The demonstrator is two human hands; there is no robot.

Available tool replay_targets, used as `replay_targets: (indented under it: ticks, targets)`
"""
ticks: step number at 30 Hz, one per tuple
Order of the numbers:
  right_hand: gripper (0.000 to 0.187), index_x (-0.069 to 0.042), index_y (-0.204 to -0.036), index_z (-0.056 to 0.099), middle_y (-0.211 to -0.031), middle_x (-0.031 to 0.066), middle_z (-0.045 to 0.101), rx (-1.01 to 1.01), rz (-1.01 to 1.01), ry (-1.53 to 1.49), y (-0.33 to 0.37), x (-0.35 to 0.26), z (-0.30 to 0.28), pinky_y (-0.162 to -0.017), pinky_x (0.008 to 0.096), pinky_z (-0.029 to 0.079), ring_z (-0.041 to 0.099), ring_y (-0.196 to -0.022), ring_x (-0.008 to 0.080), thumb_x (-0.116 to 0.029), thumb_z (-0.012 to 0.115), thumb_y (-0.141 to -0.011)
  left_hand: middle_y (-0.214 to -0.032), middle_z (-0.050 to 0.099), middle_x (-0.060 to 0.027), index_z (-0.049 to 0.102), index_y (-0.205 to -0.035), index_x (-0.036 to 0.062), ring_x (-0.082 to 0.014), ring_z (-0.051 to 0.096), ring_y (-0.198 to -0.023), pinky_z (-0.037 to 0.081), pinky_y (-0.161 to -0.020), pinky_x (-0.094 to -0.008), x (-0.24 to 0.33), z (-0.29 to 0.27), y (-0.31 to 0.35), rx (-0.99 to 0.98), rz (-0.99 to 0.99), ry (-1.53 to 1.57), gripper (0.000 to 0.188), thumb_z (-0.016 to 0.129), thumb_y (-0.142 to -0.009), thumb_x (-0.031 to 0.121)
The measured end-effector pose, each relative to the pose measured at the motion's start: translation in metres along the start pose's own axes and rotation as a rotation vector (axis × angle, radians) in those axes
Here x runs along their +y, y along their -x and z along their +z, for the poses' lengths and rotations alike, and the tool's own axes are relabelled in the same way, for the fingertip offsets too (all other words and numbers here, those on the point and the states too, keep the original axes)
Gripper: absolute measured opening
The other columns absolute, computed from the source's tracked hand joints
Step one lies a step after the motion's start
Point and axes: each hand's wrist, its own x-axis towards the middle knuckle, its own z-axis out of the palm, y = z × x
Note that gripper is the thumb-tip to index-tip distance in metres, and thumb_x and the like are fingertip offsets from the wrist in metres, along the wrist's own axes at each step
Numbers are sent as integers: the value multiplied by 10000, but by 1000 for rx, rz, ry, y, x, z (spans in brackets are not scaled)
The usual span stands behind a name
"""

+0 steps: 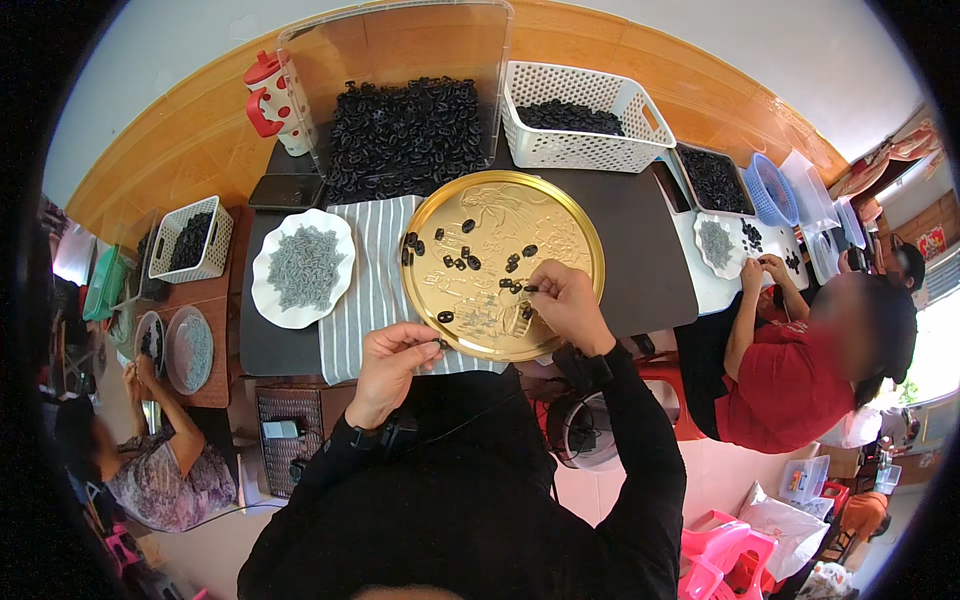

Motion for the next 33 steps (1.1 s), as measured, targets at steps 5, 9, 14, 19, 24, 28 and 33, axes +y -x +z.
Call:
replay_targets:
  ticks: [5,9,14,19,24,28,33]
  targets:
    - [109,8,-803,614,-739,167,599,170,-212,324,1,7,-5,-597,369,479,598,-654,335,45,596,-702,-837,674,-107,649,-988,-54,-143,645,-727,495,-611,-229,-1,0,-1,-30,2,7,160,610,-833,-65]
    - [82,0,-789,624,-767,164,602,224,-305,409,0,11,-16,-629,392,487,600,-689,353,25,590,-720,-829,674,-97,654,-990,-46,-131,639,-720,486,-614,-224,-1,0,-2,-3,-17,7,163,618,-832,-57]
    - [96,10,-760,624,-786,185,596,213,-141,511,4,12,-26,-651,430,482,600,-736,376,-86,622,-754,-826,677,-88,660,-991,-38,-119,634,-715,480,-613,-219,0,-2,-2,9,-28,-5,166,628,-828,-49]
    - [151,24,-748,614,-790,192,573,121,-163,567,3,-11,-11,-670,432,480,592,-750,378,-119,663,-736,-825,677,-89,660,-989,-39,-123,637,-723,484,-615,-223,-1,-1,-4,-3,0,-11,164,628,-829,-51]
    - [165,37,-718,595,-789,200,560,25,-292,584,-2,-2,-8,-684,428,483,587,-739,379,-106,678,-706,-828,677,-87,660,-989,-38,-121,636,-727,482,-618,-222,0,1,-3,0,-14,2,164,627,-829,-52]
    - [114,48,-695,585,-777,205,554,-12,-370,747,-2,-3,-4,-670,425,487,584,-721,373,-58,609,-729,-836,678,-85,660,-990,-37,-120,636,-731,482,-622,-221,-1,-1,-3,1,-7,17,165,626,-829,-52]
    - [91,45,-707,586,-765,205,545,-15,-381,755,-9,4,-1,-668,431,487,578,-706,379,-20,540,-751,-834,676,-82,661,-992,-36,-115,632,-727,481,-624,-220,-2,1,0,4,-11,13,167,626,-830,-52]
